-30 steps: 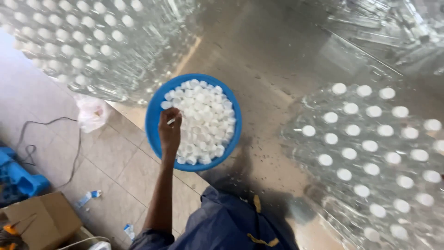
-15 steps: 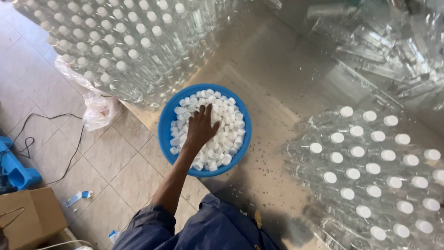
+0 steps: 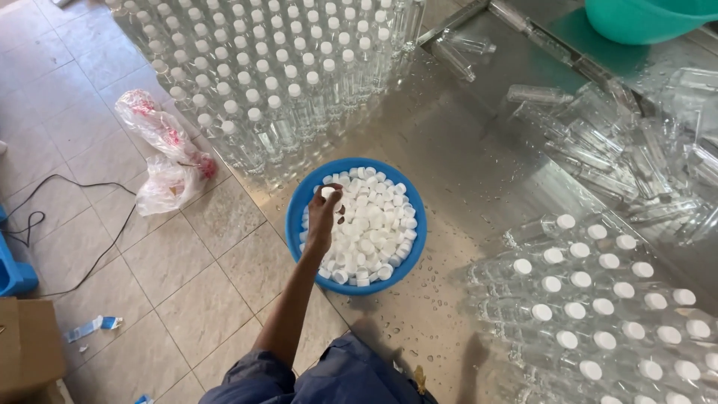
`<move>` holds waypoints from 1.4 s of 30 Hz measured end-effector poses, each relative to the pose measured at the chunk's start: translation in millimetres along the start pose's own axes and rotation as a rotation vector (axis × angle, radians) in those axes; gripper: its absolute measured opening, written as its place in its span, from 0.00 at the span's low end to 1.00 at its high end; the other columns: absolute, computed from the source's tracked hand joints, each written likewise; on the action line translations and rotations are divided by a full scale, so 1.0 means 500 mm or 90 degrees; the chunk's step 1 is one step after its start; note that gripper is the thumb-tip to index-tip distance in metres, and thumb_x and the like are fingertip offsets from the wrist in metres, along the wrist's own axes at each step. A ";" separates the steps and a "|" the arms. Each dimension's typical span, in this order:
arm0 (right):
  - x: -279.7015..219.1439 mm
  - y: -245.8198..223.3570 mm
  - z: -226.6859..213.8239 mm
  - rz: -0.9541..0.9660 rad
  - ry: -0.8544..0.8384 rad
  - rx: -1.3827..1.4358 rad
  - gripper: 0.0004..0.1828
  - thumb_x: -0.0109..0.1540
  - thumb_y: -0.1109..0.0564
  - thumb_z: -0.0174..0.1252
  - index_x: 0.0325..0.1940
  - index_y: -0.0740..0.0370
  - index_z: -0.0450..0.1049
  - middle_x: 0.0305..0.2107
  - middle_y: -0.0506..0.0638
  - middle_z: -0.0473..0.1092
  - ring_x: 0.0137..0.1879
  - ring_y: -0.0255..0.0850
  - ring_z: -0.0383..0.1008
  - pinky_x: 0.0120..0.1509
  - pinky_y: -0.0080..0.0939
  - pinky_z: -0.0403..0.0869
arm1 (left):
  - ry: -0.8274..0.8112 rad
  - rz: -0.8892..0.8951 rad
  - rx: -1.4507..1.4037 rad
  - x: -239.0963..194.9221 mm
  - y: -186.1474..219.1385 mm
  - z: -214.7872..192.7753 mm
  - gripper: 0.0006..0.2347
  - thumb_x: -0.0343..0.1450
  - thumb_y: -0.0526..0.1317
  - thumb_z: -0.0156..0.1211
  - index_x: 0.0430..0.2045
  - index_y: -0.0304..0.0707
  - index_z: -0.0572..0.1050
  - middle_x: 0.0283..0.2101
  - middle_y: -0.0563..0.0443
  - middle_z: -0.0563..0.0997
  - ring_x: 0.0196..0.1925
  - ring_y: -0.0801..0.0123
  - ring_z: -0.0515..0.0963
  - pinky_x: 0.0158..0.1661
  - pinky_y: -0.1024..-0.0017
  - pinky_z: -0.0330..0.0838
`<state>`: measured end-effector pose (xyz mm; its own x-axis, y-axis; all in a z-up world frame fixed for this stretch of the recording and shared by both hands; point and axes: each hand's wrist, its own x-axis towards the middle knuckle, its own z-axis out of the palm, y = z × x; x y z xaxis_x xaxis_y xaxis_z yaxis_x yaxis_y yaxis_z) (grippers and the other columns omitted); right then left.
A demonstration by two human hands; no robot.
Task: The person caps clear plastic bottles arranged on a stainless steel table using white bottle caps from a blue basin. They pick up caps and screw them onto the bottles, then move the capped bottles to the side.
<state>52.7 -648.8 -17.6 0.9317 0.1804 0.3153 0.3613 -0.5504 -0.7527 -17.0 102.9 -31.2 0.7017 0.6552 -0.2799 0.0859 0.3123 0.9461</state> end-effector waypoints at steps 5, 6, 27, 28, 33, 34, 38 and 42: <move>-0.007 -0.400 0.242 0.092 0.000 -0.057 0.28 0.67 0.66 0.66 0.72 0.75 0.72 0.67 0.69 0.72 0.57 0.59 0.80 0.56 0.48 0.78 | -0.050 -0.184 -0.265 -0.073 0.038 0.035 0.13 0.70 0.44 0.66 0.48 0.46 0.79 0.55 0.54 0.72 0.39 0.67 0.71 0.43 0.64 0.68; -0.021 -0.527 0.290 0.187 -0.024 -0.071 0.24 0.66 0.54 0.66 0.66 0.62 0.78 0.66 0.59 0.74 0.57 0.52 0.82 0.58 0.48 0.79 | -0.085 -0.211 -0.318 -0.087 0.039 0.043 0.15 0.70 0.43 0.67 0.50 0.45 0.78 0.54 0.54 0.71 0.39 0.69 0.70 0.39 0.71 0.67; 0.009 -0.630 0.524 0.170 -0.216 0.029 0.24 0.66 0.47 0.63 0.65 0.55 0.81 0.56 0.50 0.71 0.57 0.43 0.81 0.59 0.45 0.85 | -0.433 -0.375 -0.276 -0.376 -0.051 0.227 0.09 0.75 0.46 0.67 0.41 0.46 0.76 0.32 0.56 0.79 0.32 0.74 0.78 0.31 0.75 0.71; 0.003 -0.617 0.534 0.185 -0.206 0.023 0.24 0.66 0.47 0.63 0.65 0.55 0.81 0.56 0.50 0.71 0.57 0.43 0.81 0.59 0.45 0.85 | -0.444 -0.389 -0.272 -0.374 -0.069 0.219 0.09 0.75 0.46 0.67 0.41 0.46 0.76 0.32 0.56 0.79 0.32 0.74 0.78 0.31 0.75 0.71; -0.049 -0.565 0.522 0.003 -0.008 -0.098 0.13 0.70 0.58 0.62 0.58 0.51 0.84 0.42 0.46 0.76 0.47 0.47 0.82 0.47 0.42 0.85 | -0.396 -0.428 -0.139 -0.408 -0.174 0.264 0.14 0.70 0.52 0.71 0.43 0.48 0.81 0.34 0.53 0.85 0.38 0.68 0.85 0.40 0.66 0.82; -0.076 -0.562 0.513 0.058 0.026 -0.143 0.13 0.70 0.58 0.62 0.58 0.51 0.84 0.42 0.46 0.76 0.47 0.47 0.82 0.47 0.42 0.85 | -0.453 -0.479 -0.119 -0.440 -0.141 0.268 0.14 0.70 0.52 0.71 0.43 0.48 0.81 0.34 0.53 0.85 0.38 0.68 0.85 0.40 0.66 0.82; -0.103 -0.542 0.495 0.094 0.075 -0.014 0.14 0.71 0.58 0.64 0.61 0.59 0.81 0.43 0.55 0.77 0.48 0.52 0.83 0.49 0.48 0.85 | -0.458 -0.455 -0.056 -0.448 -0.117 0.290 0.14 0.74 0.51 0.66 0.48 0.46 0.76 0.39 0.51 0.79 0.42 0.64 0.77 0.49 0.59 0.71; -0.140 -0.537 0.448 0.191 0.057 0.238 0.16 0.76 0.58 0.56 0.66 0.65 0.79 0.47 0.62 0.73 0.53 0.54 0.81 0.52 0.55 0.85 | -0.497 -0.454 -0.048 -0.458 -0.114 0.299 0.16 0.74 0.50 0.65 0.51 0.43 0.74 0.39 0.49 0.77 0.39 0.63 0.78 0.36 0.66 0.71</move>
<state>-101.1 -330.9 33.1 0.9958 -0.0218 0.0889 0.0813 -0.2339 -0.9688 -76.8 -167.5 3.2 0.7683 -0.3115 -0.5592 0.6317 0.5102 0.5837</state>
